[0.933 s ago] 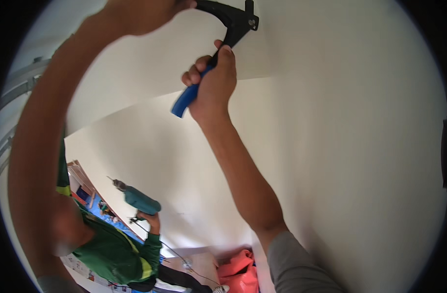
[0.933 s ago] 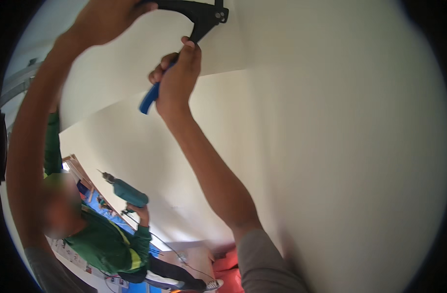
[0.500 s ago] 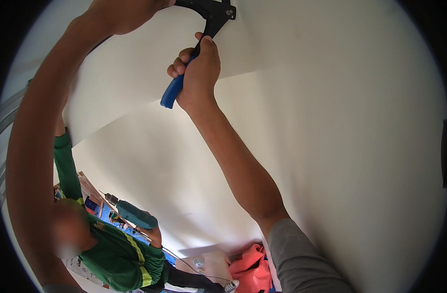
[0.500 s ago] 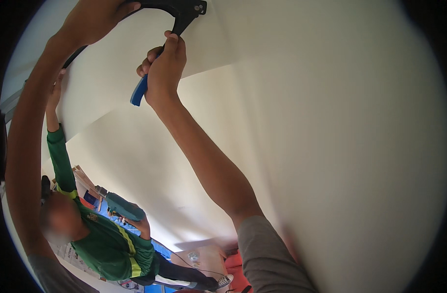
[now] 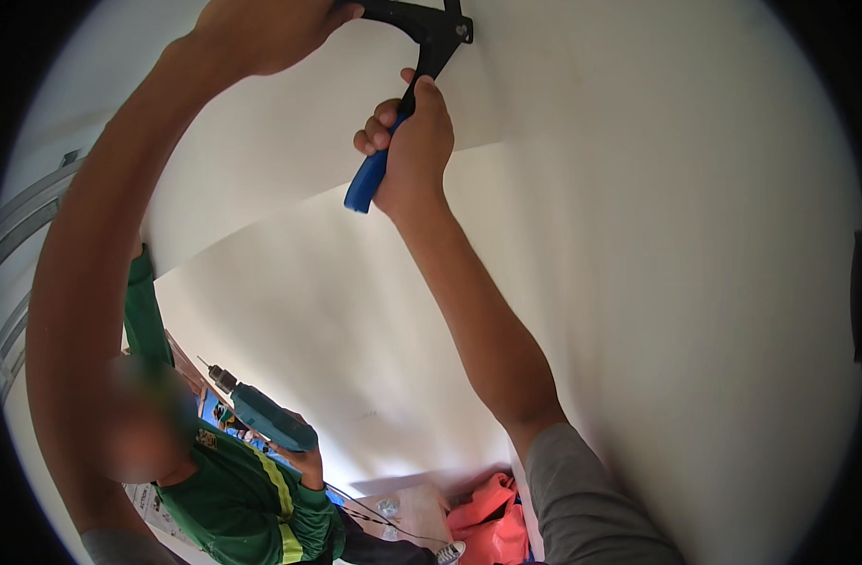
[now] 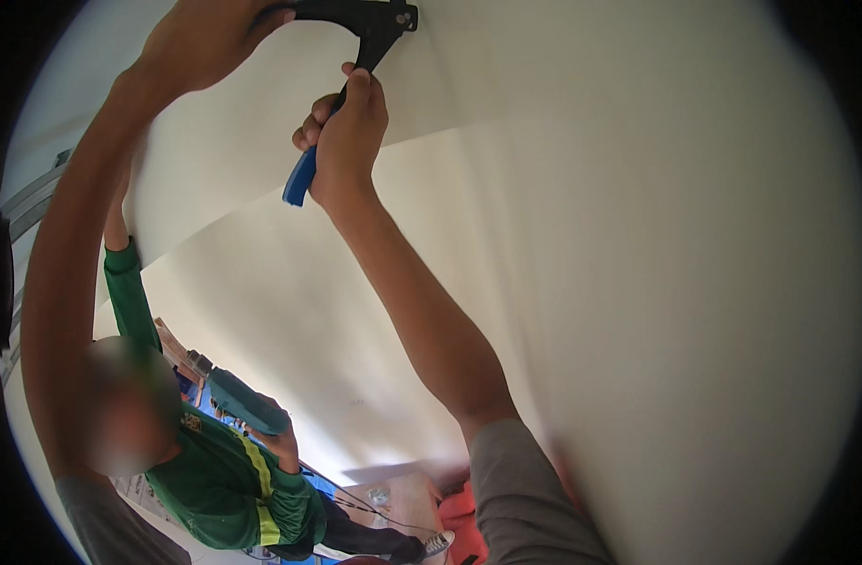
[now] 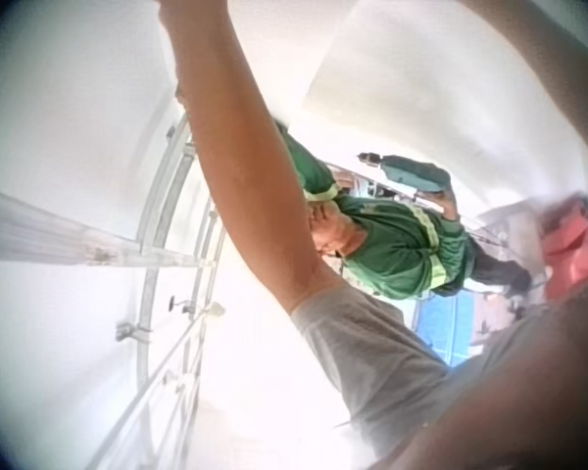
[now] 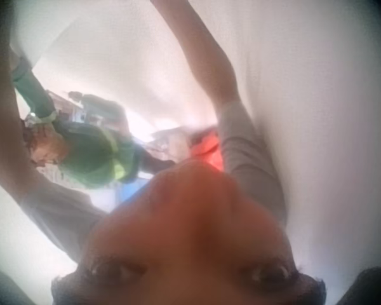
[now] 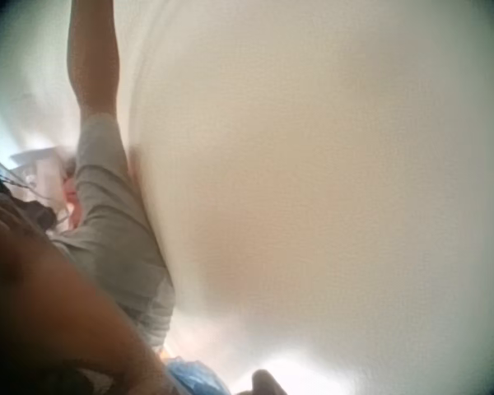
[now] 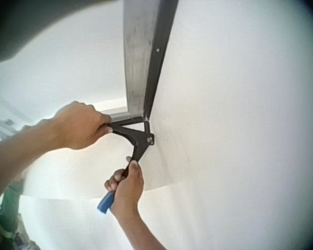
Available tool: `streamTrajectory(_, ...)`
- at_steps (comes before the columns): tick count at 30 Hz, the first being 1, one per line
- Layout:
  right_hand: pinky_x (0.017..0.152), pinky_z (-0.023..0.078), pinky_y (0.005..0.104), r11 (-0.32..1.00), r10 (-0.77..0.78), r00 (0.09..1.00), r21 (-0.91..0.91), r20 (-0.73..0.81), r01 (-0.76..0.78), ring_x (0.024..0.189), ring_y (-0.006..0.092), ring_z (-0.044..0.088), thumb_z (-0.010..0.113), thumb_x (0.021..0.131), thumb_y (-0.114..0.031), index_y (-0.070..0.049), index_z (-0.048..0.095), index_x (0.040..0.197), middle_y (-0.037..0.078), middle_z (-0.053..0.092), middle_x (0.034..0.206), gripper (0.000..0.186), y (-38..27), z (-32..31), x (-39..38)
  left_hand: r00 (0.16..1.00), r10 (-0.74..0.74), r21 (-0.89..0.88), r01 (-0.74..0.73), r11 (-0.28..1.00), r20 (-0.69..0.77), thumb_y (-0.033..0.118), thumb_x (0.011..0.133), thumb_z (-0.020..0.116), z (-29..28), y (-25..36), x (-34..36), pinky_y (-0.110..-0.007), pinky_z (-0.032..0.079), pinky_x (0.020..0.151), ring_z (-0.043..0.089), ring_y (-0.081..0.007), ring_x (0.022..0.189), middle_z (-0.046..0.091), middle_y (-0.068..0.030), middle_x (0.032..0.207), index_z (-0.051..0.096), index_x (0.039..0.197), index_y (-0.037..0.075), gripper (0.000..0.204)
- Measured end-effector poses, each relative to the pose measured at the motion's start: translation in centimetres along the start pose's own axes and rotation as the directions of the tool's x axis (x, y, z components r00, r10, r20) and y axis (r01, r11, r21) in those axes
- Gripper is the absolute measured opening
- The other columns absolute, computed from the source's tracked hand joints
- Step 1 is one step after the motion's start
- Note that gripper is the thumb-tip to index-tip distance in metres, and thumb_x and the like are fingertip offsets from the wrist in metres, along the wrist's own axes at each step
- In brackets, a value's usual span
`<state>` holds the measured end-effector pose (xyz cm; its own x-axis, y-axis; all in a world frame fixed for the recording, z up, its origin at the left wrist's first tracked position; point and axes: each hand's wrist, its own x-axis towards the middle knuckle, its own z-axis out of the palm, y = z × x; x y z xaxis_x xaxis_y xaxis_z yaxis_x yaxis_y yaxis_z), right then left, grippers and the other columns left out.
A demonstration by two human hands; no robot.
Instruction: The person uses a staple gun to attach a metal frame to the ceiling and then uses a power drill to secure a light fixture. The person works alongside another individual who also uses a drill.
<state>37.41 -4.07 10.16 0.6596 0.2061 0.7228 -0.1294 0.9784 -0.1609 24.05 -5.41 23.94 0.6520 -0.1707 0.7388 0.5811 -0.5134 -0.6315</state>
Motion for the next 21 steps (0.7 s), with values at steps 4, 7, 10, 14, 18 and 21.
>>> streamTrajectory(4,0.054,0.037,0.0296,1.0,0.024,1.0,0.017,-0.009,-0.024,0.053,0.0094,0.038,0.038,0.109,-0.033,-0.011,0.051,0.122,0.0,0.045,0.068,0.029,1.4,0.4,0.7,0.999,0.02,0.039,-0.019,0.999,-0.034,0.034,0.104,0.053,0.9,-1.0,-0.1,-0.05,0.058,0.079,0.072,-0.0375,0.081,0.073,-0.018,0.085,0.072,0.102,0.007,0.034)
streamTrajectory(7,0.054,0.037,0.0294,0.999,0.032,0.999,0.017,-0.005,-0.032,0.054,0.0093,0.038,0.038,0.109,-0.033,-0.011,0.051,0.122,-0.001,0.044,0.068,0.029,2.7,0.6,0.9,1.0,0.01,0.051,-0.009,0.999,-0.024,0.034,0.105,0.052,1.7,-1.5,-0.6,-0.049,0.058,0.08,0.072,-0.0369,0.082,0.074,-0.0176,0.086,0.073,0.102,0.006,0.035)
streamTrajectory(10,0.054,0.037,0.0294,0.999,0.039,0.999,0.024,0.011,-0.04,0.054,0.0092,0.037,0.039,0.109,-0.033,-0.011,0.051,0.121,-0.001,0.044,0.068,0.028,3.3,-0.1,1.2,1.0,-0.012,0.066,0.012,0.998,-0.003,0.035,0.105,0.052,2.3,-1.3,-0.6,-0.049,0.058,0.08,0.072,-0.0363,0.083,0.074,-0.0171,0.085,0.073,0.102,0.006,0.035)
streamTrajectory(14,0.053,0.036,0.0296,0.998,0.051,0.999,0.037,-0.006,-0.051,0.053,0.0091,0.037,0.039,0.11,-0.033,-0.011,0.051,0.121,-0.001,0.044,0.068,0.028,2.5,-1.7,1.9,0.998,-0.027,0.075,0.024,0.997,0.049,0.035,0.106,0.051,2.2,0.5,0.7,-0.048,0.058,0.078,0.072,-0.0349,0.082,0.073,-0.0166,0.085,0.073,0.102,0.006,0.037)
streamTrajectory(18,0.052,0.036,0.0289,0.989,0.118,0.992,0.081,0.055,-0.122,0.053,0.0088,0.036,0.039,0.111,-0.035,-0.01,0.052,0.121,-0.001,0.043,0.068,0.029,2.0,-2.4,2.2,0.994,-0.041,0.151,0.025,0.988,0.1,0.035,0.107,0.05,1.7,1.8,0.2,-0.044,0.059,0.078,0.074,-0.0304,0.083,0.074,-0.0141,0.086,0.073,0.103,0.006,0.037)
streamTrajectory(21,0.051,0.035,0.0277,0.982,0.144,0.989,0.12,0.026,-0.146,0.052,0.0084,0.035,0.039,0.112,-0.037,-0.01,0.053,0.12,-0.001,0.042,0.067,0.031,1.8,-2.6,2.3,0.983,-0.105,0.229,0.068,0.971,0.152,0.034,0.106,0.052,1.5,2.5,-0.3,-0.041,0.059,0.079,0.074,-0.0271,0.087,0.076,-0.0127,0.09,0.075,0.101,0.006,0.037)
